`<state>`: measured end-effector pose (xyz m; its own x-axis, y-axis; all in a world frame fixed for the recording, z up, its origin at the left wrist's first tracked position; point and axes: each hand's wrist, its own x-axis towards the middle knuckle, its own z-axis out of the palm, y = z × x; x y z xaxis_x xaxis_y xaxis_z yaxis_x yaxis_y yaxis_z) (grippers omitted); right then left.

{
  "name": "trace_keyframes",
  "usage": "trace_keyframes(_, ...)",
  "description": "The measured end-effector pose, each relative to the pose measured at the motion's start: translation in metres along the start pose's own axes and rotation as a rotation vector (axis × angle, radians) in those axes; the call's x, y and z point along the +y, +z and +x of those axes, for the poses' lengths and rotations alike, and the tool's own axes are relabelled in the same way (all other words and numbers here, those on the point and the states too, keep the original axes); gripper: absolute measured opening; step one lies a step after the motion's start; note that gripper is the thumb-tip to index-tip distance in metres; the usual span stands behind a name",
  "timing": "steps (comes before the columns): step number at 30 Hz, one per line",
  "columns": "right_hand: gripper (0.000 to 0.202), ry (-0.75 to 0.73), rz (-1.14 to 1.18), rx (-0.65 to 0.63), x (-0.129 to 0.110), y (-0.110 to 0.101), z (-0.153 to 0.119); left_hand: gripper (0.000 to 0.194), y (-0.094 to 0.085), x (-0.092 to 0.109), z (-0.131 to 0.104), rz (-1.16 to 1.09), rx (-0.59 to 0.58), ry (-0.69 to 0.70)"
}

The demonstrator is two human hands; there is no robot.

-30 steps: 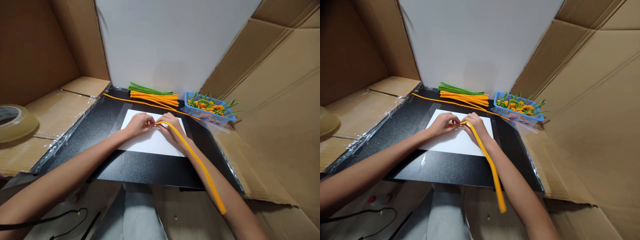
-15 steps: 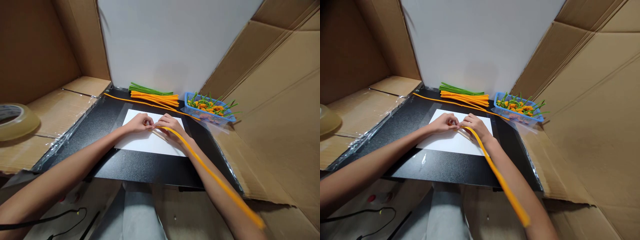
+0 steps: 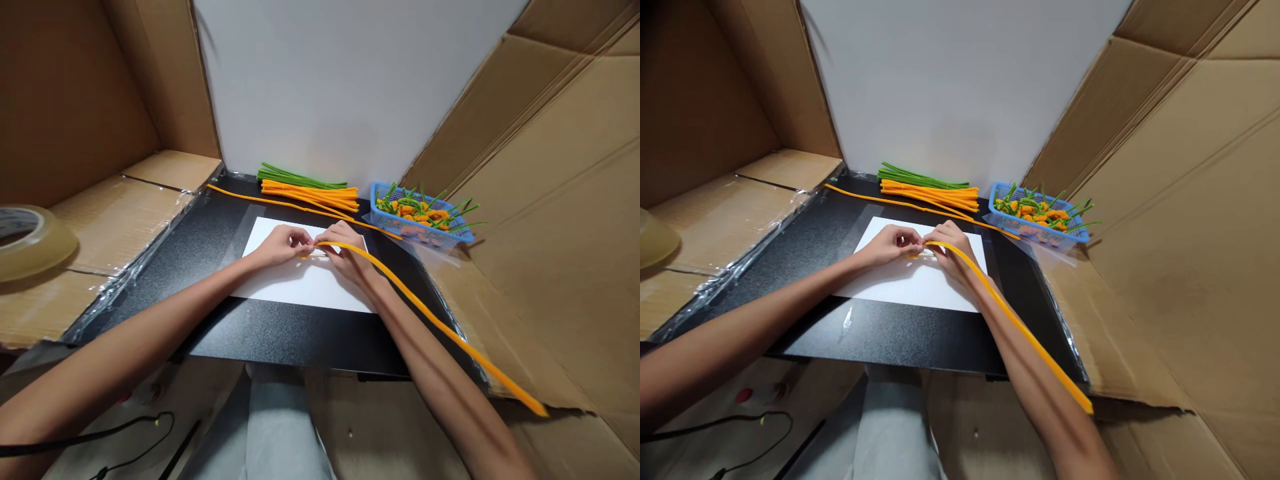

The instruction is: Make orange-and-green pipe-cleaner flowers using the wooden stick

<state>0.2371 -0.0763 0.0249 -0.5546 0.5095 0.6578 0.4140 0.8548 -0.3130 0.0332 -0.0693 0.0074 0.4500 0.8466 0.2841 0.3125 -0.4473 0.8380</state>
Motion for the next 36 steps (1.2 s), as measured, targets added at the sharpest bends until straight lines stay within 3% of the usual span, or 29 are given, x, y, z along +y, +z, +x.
trace_keyframes(4,0.017,0.031,0.058,0.012,0.007,-0.001,-0.001,0.024,-0.005,-0.004,0.002,-0.136,-0.123,-0.043)
trace_keyframes(10,0.016,0.082,0.174,0.034,0.001,-0.005,-0.001,0.03,-0.011,0.001,0.002,-0.424,-0.122,-0.211)
trace_keyframes(15,0.018,0.095,0.181,0.051,-0.006,-0.006,0.0,0.03,-0.01,0.008,0.001,-0.523,-0.085,-0.284)
trace_keyframes(26,0.013,0.101,0.165,0.133,-0.006,-0.003,0.001,0.022,-0.005,0.003,-0.001,-0.666,-0.089,-0.219)
trace_keyframes(36,0.017,0.071,0.091,0.156,-0.007,-0.006,0.002,0.023,-0.007,0.013,-0.001,-0.681,-0.112,-0.278)
